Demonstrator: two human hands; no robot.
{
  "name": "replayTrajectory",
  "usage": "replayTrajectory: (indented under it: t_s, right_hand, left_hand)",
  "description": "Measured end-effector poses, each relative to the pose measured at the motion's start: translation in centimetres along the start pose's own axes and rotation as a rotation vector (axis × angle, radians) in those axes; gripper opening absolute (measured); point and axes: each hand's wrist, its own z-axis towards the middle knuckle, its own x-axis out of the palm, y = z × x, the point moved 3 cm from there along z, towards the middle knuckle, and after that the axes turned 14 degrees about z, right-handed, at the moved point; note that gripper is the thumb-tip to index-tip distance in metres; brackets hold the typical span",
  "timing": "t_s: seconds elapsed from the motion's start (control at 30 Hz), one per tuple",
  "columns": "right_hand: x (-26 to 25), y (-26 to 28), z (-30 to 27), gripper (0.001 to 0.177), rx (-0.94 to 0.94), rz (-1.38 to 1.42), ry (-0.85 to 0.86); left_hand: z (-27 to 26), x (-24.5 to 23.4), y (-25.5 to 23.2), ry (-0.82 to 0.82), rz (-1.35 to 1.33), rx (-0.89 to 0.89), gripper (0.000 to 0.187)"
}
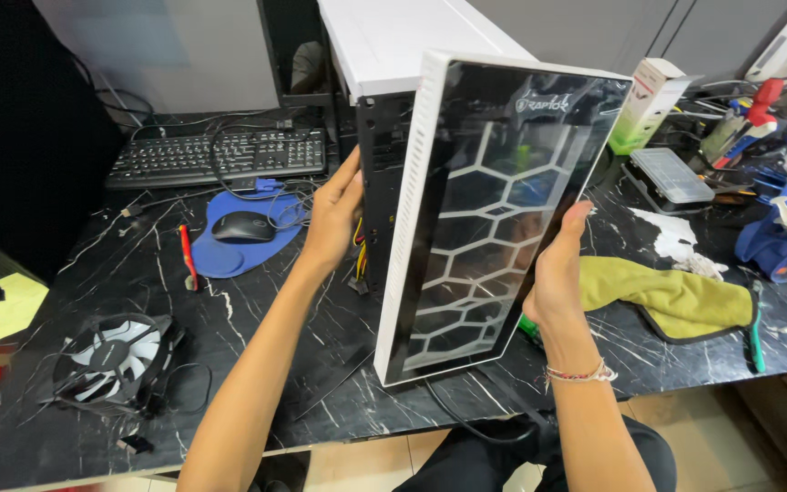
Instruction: The person assembles a computer case by connecting internal cables to the front panel and attaching the panel to the chassis. They route wires through the case and secure the front panel in place.
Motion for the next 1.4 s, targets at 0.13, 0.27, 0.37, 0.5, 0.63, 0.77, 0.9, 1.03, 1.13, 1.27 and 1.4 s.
replayTrajectory:
  t_s: [0.13,0.27,0.37,0.5,0.63,0.77,0.9,1.03,1.13,1.27,1.4]
  right_hand:
    - [-0.7,-1.4,0.4,0.106,-0.032,-0.039,0.015]
    - [4.4,1.5,-3.5,0.101,-0.001,0.002,0.038]
    - [3.7,0.1,-1.9,0.103,0.046,0.055,0.098]
    - [4.3,0.3,-1.3,0.104,0.088,0.132,0.186]
    - [2.5,0.3,-0.1,0.105,0.117,0.198,0.215]
    - [0.8,1.2,-0.3,0.094,0.077,0.041,0.101]
    - [-0.1,2.4,-1.1,0.090,0.037,-0.005,0.060]
    - [-0.1,3.3,-2.2,0.091,-0.015,-0.001,-0.018]
    - [-0.9,3.5,-2.3,0.080,-0.049,-0.016,-0.081]
    - [0.0,3.9,-3.6,0.084,-0.008,-0.065,-0.108]
    - [0.3,3.8,-5.0,0.072,0.015,-0.050,-0.091]
  left_hand:
    - [-2.5,-1.7,-6.3,-0.118,0.369,0.144,0.046]
    - [-4.5,-2.5,-9.1,-0.357,0.311,0.292,0.018]
    - [-5.8,-0.8,-10.6,-0.124,0.117,0.304,0.028]
    - [-7.0,1.5,-13.5,0.254,0.013,0.267,0.077]
    - [-6.0,3.8,-13.6,0.412,-0.192,0.248,0.097]
    - [-4.6,4.3,-13.3,0.151,-0.118,0.230,0.071]
    - [-4.1,2.9,-15.3,-0.113,0.179,0.367,0.011]
    - [-5.9,2.3,-16.5,-0.197,0.138,0.312,0.018]
    - [-6.8,3.1,-17.4,-0.024,0.110,0.234,0.041]
    - [-6.9,4.1,-13.8,0.092,0.137,0.104,0.039]
    - [-7.3,3.7,-17.6,0.085,-0.011,-0.069,0.041]
